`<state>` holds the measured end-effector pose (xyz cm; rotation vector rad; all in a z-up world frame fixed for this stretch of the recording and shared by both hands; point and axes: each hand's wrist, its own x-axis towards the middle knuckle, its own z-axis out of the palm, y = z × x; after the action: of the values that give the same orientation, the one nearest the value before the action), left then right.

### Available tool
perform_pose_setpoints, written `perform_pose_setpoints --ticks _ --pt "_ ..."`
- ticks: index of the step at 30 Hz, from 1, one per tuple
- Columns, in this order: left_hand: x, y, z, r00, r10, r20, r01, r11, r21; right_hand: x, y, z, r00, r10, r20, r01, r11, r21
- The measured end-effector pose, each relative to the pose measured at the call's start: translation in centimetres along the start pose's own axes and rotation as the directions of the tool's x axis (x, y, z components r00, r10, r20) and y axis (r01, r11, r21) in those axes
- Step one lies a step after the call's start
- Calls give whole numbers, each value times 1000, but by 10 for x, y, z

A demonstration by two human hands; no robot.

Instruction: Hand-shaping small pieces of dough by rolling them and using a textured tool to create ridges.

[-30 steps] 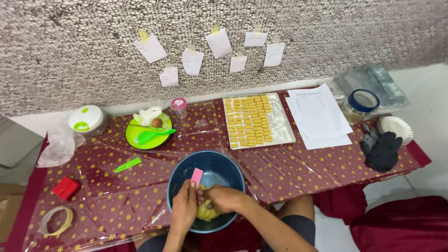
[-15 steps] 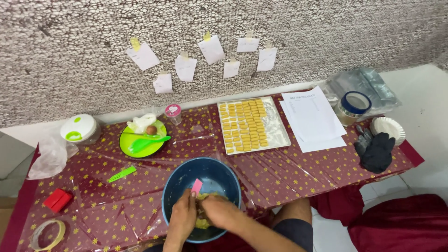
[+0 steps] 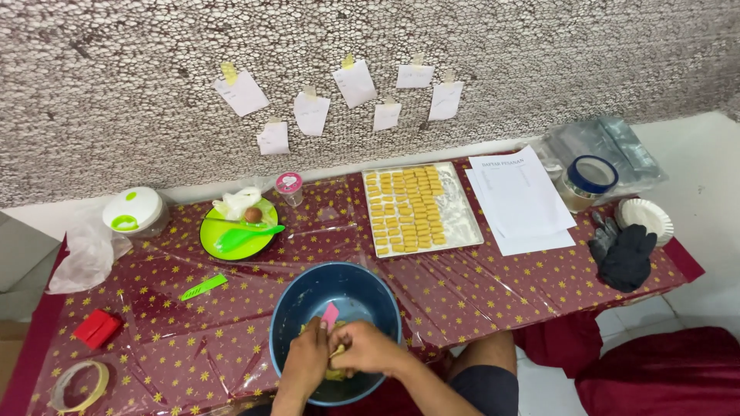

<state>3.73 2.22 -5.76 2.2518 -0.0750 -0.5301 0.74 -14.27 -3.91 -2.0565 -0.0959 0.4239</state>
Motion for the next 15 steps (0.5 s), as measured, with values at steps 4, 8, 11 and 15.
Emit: perform_pose_setpoints --ticks 4,8,11,15 --pt "-10 9 -6 999 -33 -12 32 993 -113 -4 -5 -16 990 41 137 -117 781 614" --pt "-38 51 -23 991 -61 -119 20 949 -314 2 0 -10 984 -20 -178 142 693 707" --pt "-37 46 -9 985 -74 -154 -7 882 -471 -9 -20 -16 932 -143 -333 329 718 613" --pt "-34 37 5 982 -135 -133 -17 637 -771 -12 -18 -12 930 -105 -351 299 773 560"
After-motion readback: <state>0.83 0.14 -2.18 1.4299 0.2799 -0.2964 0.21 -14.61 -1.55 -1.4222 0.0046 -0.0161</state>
